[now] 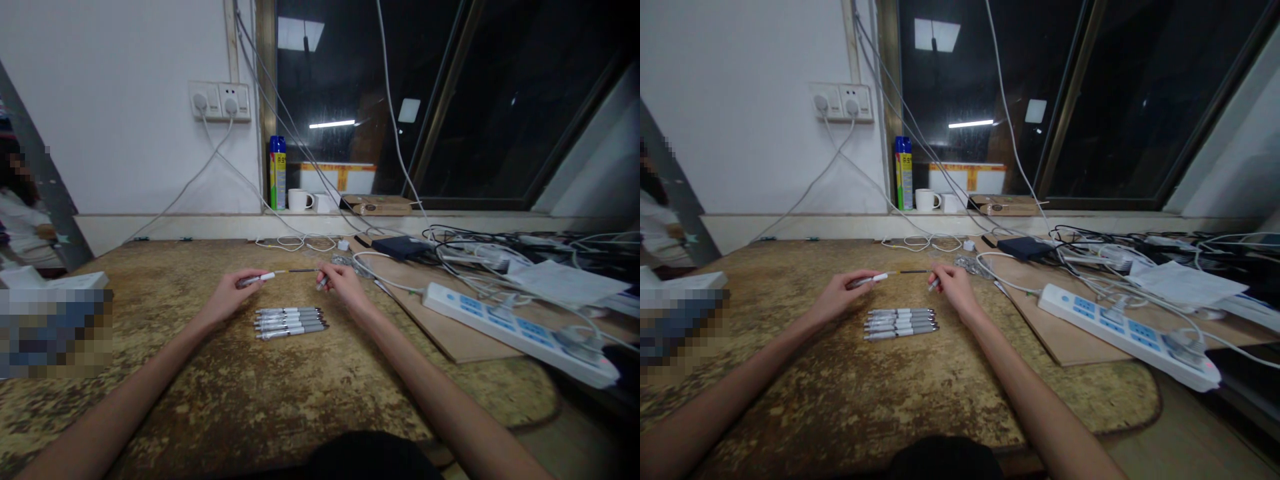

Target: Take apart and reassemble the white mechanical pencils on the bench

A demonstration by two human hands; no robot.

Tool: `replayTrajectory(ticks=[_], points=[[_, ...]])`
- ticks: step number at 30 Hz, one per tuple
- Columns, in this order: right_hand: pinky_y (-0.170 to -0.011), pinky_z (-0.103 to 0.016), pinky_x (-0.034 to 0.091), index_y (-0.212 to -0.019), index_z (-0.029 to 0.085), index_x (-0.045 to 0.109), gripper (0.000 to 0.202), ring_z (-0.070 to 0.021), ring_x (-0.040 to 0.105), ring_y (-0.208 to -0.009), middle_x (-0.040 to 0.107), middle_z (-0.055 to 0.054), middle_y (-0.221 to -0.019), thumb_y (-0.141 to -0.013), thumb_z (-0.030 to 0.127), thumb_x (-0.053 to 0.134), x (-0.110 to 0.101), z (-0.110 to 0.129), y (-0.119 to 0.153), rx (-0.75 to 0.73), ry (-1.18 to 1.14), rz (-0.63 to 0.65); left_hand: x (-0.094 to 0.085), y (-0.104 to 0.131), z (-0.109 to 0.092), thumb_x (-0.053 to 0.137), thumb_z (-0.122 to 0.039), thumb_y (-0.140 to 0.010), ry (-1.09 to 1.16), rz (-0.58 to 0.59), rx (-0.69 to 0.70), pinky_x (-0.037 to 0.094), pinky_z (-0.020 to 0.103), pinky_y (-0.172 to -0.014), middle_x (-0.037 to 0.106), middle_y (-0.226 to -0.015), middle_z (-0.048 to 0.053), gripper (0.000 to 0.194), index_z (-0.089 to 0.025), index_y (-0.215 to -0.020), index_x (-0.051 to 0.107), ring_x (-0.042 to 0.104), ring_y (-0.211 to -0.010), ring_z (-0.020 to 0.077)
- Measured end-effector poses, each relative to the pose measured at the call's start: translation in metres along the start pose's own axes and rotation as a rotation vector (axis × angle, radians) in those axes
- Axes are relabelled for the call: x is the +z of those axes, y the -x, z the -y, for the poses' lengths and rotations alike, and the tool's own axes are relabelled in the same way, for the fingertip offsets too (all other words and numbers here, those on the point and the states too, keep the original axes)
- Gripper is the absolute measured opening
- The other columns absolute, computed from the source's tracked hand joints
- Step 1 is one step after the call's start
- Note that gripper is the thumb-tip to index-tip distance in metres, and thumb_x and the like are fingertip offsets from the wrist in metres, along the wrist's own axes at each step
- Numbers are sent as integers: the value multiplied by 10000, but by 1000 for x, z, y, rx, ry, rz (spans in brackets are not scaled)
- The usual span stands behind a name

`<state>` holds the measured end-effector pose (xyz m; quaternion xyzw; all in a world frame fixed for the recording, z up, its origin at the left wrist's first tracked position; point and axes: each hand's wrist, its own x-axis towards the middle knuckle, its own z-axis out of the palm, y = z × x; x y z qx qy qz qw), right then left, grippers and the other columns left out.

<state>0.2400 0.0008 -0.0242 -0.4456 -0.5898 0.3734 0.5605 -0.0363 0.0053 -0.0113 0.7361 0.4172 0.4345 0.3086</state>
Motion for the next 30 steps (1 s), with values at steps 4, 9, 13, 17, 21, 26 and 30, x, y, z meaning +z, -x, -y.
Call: replayTrajectory(ticks=[4, 9, 13, 17, 21, 26, 30], points=[[-550, -262, 384, -608, 164, 671, 484, -130, 507, -528, 628, -46, -576, -867, 563, 581, -1, 2, 0, -2, 8, -12, 1, 1, 0, 708, -473, -829, 20, 20, -30, 473, 418, -1058, 755, -1199, 78, 384, -243, -1127, 781, 682, -1120, 283], [-534, -262, 360, -578, 166, 660, 495, -128, 484, -509, 599, -39, -536, -862, 566, 590, -2, 1, -1, -3, 26, -39, 2, 2, -4, 721, -506, -817, 40, 28, -19, 478, 426, -1052, 759, -1176, 81, 414, -236, -1127, 777, 677, -1110, 289], [-532, -265, 349, -579, 166, 661, 500, -129, 476, -507, 577, -32, -524, -868, 566, 582, -2, 0, -1, -9, 30, -28, 3, 3, -8, 713, -511, -837, 35, 55, 0, 483, 392, -1036, 752, -1186, 77, 414, -222, -1129, 764, 678, -1101, 267], [-539, -268, 352, -581, 171, 655, 508, -132, 479, -514, 574, -28, -528, -883, 568, 560, -3, -1, -2, -23, 61, -21, 4, 3, -8, 712, -483, -848, 36, 60, 15, 491, 384, -1019, 755, -1159, 86, 390, -195, -1107, 755, 684, -1079, 261], [-541, -276, 338, -572, 182, 639, 520, -139, 473, -510, 549, -14, -510, -893, 582, 550, -4, -3, -3, -55, 115, -20, 4, 2, -5, 706, -456, -849, 42, 47, 20, 498, 394, -1011, 764, -1129, 87, 346, -203, -1079, 758, 692, -1068, 265], [-556, -286, 337, -583, 192, 630, 535, -147, 473, -511, 543, -7, -513, -926, 586, 514, -4, -3, -3, -102, 187, -4, 3, 2, -8, 714, -444, -851, 51, 48, 20, 499, 381, -1007, 762, -1139, 86, 330, -204, -1074, 746, 695, -1062, 253], [-602, -277, 379, -669, 192, 659, 464, -151, 524, -586, 618, -14, -623, -938, 548, 531, 4, 2, 3, -186, 240, 70, 5, 4, -13, 705, -468, -864, 40, 62, 40, 507, 374, -995, 759, -1137, 82, 345, -197, -1073, 752, 689, -1067, 254]])
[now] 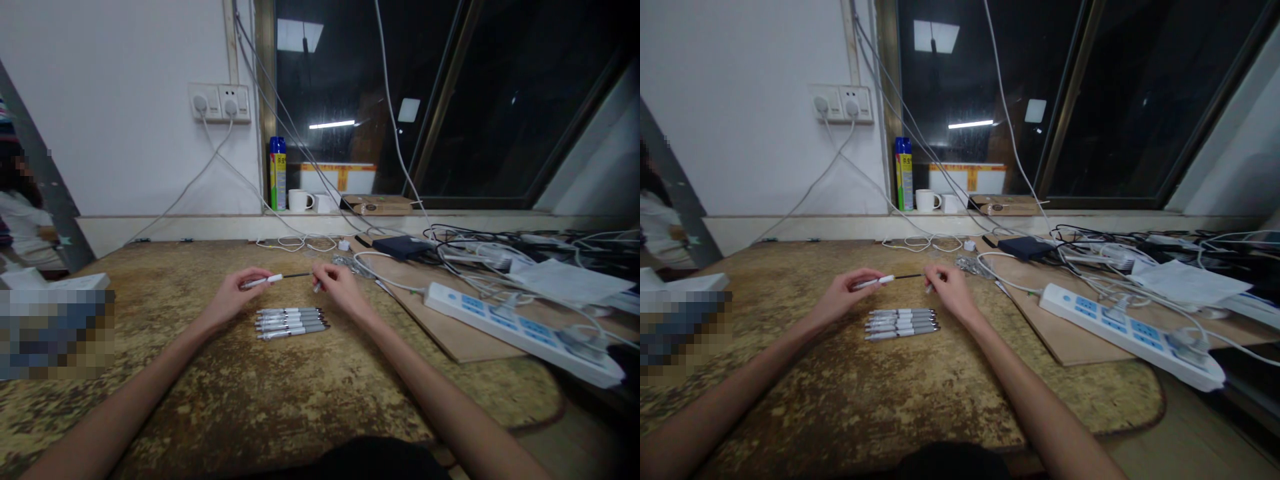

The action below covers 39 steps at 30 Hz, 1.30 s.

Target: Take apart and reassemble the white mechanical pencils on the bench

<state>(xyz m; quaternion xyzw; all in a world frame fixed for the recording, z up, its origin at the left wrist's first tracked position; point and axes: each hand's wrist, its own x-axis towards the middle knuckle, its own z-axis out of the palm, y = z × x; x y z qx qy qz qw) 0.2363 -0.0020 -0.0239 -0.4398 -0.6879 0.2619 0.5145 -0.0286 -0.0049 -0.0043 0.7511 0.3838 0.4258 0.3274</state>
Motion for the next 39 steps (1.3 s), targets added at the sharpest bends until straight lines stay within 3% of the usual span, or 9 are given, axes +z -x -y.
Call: replayTrajectory(ticks=[7, 19, 29, 33, 36, 39], points=[[-664, -263, 458, -893, 190, 705, 261, -164, 609, -740, 692, -32, -843, -915, 429, 604, 13, 9, 6, -83, -6, 79, 1, 2, -4, 725, -486, -848, -19, 30, -3, 514, 369, -971, 767, -1132, 88, 391, -185, -1094, 774, 692, -1054, 275], [-638, -265, 447, -853, 195, 693, 253, -154, 594, -674, 671, -13, -763, -908, 427, 609, 14, 11, 8, -41, -75, 98, 2, 5, 0, 714, -502, -834, -76, 48, -60, 522, 348, -903, 786, -1095, 61, 403, -215, -1107, 789, 707, -999, 279], [-676, -283, 458, -847, 207, 691, 281, -169, 604, -692, 669, -12, -740, -913, 463, 595, 17, 1, 4, 12, -134, 140, 2, 3, -1, 693, -486, -870, -85, 42, -31, 497, 375, -973, 778, -1128, 69, 369, -220, -1107, 787, 698, -1054, 282], [-755, -315, 504, -899, 202, 690, 282, -183, 646, -743, 696, -35, -801, -916, 441, 541, 17, -6, 0, 80, -231, 35, 2, 3, -4, 711, -476, -856, -64, 10, -43, 500, 382, -986, 780, -1120, 77, 358, -211, -1083, 793, 702, -1050, 279], [-816, -329, 522, -963, 201, 672, 215, -185, 669, -778, 703, -35, -828, -834, 363, 614, 14, -7, -2, 110, -262, -68, 1, 3, -3, 730, -468, -842, -41, -18, -56, 506, 374, -986, 779, -1129, 80, 355, -208, -1074, 795, 703, -1058, 276], [-860, -338, 538, -992, 204, 654, 268, -183, 685, -817, 714, -41, -877, -784, 372, 663, 10, -2, -2, 157, -375, -80, 0, 2, -1, 736, -478, -840, -44, -28, -56, 502, 374, -997, 776, -1141, 79, 373, -203, -1087, 789, 700, -1069, 274]])
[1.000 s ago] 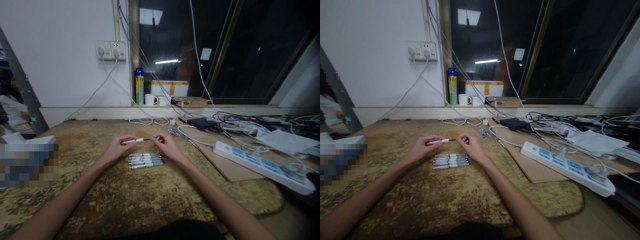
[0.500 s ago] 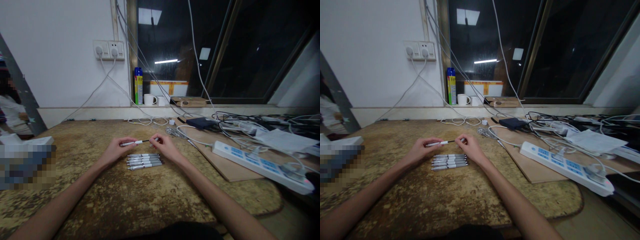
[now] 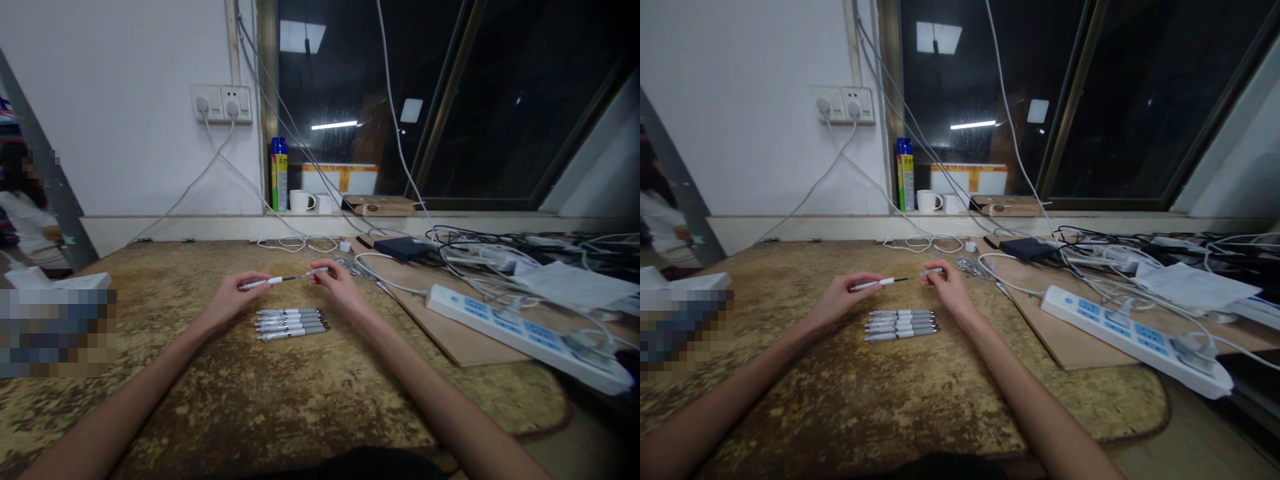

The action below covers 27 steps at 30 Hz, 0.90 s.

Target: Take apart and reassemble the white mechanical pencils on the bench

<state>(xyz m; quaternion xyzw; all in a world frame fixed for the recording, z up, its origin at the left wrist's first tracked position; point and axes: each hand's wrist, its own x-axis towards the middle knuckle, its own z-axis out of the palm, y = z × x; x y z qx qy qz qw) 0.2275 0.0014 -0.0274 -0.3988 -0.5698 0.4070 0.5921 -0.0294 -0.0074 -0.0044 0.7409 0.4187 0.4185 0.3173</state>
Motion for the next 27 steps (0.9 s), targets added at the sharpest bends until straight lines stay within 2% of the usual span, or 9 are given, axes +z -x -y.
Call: replayTrajectory(ticks=[3, 13, 20, 27], points=[[-877, -350, 545, -992, 192, 658, 300, -182, 685, -823, 711, -41, -860, -767, 389, 689, 1, 6, 2, 32, -70, 11, -1, -1, 2, 730, -491, -847, -17, -3, 9, 500, 379, -1000, 772, -1147, 84, 394, -193, -1099, 784, 696, -1080, 276], [-846, -350, 537, -962, 176, 685, 281, -170, 660, -779, 691, -27, -797, -764, 373, 711, 2, 8, 2, 31, -88, 2, -2, -2, 1, 720, -499, -858, -20, -5, 7, 497, 378, -998, 770, -1150, 90, 405, -185, -1108, 778, 694, -1080, 276], [-794, -316, 507, -953, 171, 701, 256, -166, 637, -783, 690, -22, -821, -744, 316, 730, 7, 9, 5, 6, -18, 49, 2, 1, -5, 724, -478, -860, 11, 16, -6, 510, 351, -968, 775, -1129, 89, 388, -176, -1097, 780, 700, -1046, 261], [-797, -307, 475, -969, 169, 729, 234, -167, 635, -812, 721, -37, -909, -783, 310, 713, 16, 12, 11, -39, 77, 166, 4, 2, -5, 705, -476, -877, -26, 69, 21, 504, 334, -950, 778, -1111, 69, 361, -205, -1103, 784, 697, -1037, 252]])
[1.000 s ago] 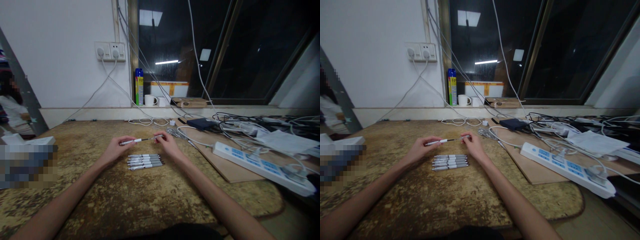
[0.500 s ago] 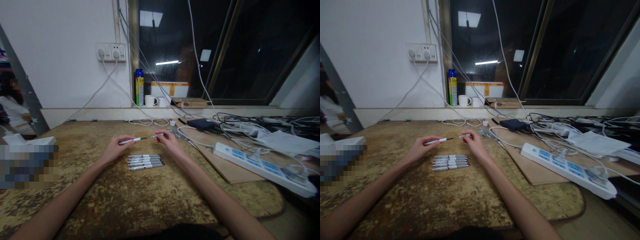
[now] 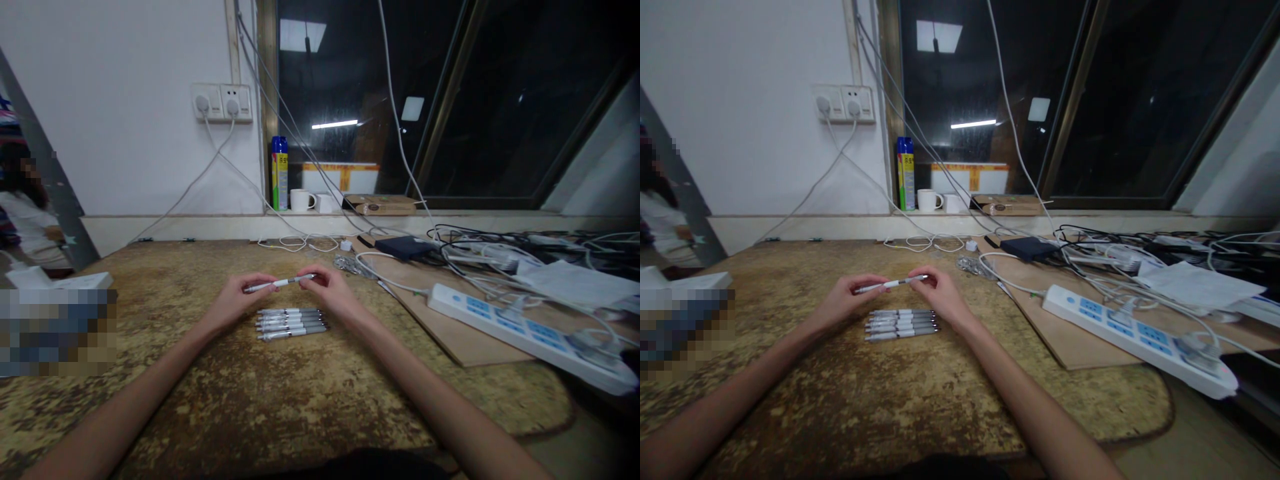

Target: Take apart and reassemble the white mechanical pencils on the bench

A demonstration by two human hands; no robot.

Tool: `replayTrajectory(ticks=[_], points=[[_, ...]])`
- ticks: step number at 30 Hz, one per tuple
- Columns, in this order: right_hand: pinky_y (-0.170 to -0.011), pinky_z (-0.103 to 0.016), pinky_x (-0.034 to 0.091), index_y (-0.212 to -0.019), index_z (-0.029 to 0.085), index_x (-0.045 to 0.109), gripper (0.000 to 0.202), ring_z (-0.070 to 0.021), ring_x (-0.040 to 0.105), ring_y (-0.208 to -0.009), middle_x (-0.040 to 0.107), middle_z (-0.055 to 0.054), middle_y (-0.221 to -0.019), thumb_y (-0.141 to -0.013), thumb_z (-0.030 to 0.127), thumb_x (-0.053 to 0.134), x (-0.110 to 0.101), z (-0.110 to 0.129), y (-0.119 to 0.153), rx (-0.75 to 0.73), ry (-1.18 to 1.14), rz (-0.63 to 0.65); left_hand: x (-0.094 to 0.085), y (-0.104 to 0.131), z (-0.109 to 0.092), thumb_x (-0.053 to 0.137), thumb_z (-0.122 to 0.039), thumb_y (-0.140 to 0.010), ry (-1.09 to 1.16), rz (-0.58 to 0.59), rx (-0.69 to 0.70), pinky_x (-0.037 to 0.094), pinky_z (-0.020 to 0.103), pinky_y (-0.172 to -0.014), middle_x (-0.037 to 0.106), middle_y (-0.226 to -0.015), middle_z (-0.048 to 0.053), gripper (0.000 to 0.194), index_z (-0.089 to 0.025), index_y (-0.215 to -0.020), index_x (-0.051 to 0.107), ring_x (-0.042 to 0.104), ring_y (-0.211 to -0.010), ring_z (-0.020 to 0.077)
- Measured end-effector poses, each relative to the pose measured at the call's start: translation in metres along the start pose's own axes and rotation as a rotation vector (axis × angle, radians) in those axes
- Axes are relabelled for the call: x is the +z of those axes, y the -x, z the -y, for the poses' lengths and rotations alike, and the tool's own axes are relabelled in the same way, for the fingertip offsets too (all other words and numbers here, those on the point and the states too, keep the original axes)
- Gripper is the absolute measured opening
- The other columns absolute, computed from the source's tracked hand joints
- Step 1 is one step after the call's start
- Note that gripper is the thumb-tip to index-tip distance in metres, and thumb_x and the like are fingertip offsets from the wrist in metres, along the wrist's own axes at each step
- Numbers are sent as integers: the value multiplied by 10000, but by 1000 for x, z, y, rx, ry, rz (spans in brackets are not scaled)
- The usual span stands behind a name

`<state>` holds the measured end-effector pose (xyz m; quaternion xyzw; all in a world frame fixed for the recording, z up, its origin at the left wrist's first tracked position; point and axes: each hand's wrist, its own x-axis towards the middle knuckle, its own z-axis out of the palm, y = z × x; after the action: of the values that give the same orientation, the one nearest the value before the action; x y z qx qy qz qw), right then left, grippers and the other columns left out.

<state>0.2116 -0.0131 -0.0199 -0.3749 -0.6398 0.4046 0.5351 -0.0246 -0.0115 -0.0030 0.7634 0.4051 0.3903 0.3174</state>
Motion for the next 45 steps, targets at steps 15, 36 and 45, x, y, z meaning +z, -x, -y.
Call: replayTrajectory(ticks=[15, 36, 45], points=[[-493, -245, 367, -1020, 189, 643, 319, -128, 479, -472, 565, 47, -553, -939, 482, 549, 3, -1, 5, 2, 35, 93, 1, 4, -4, 711, -453, -874, -54, 27, 34, 516, 322, -860, 782, -1061, 61, 352, -213, -1122, 781, 698, -957, 241], [-509, -250, 325, -1040, 195, 630, 270, -130, 459, -502, 541, 55, -571, -921, 414, 526, -1, 2, 4, 12, 3, 126, 3, 4, -8, 719, -440, -857, 1, 17, 33, 535, 325, -862, 777, -1079, 65, 308, -233, -1073, 792, 703, -982, 237], [-551, -250, 354, -1028, 194, 656, 229, -130, 477, -551, 539, 49, -613, -886, 349, 564, -2, 5, 4, -42, 46, 113, 1, 4, -9, 693, -470, -874, -80, 17, 64, 511, 333, -847, 778, -1054, 59, 337, -219, -1081, 781, 692, -944, 246]])
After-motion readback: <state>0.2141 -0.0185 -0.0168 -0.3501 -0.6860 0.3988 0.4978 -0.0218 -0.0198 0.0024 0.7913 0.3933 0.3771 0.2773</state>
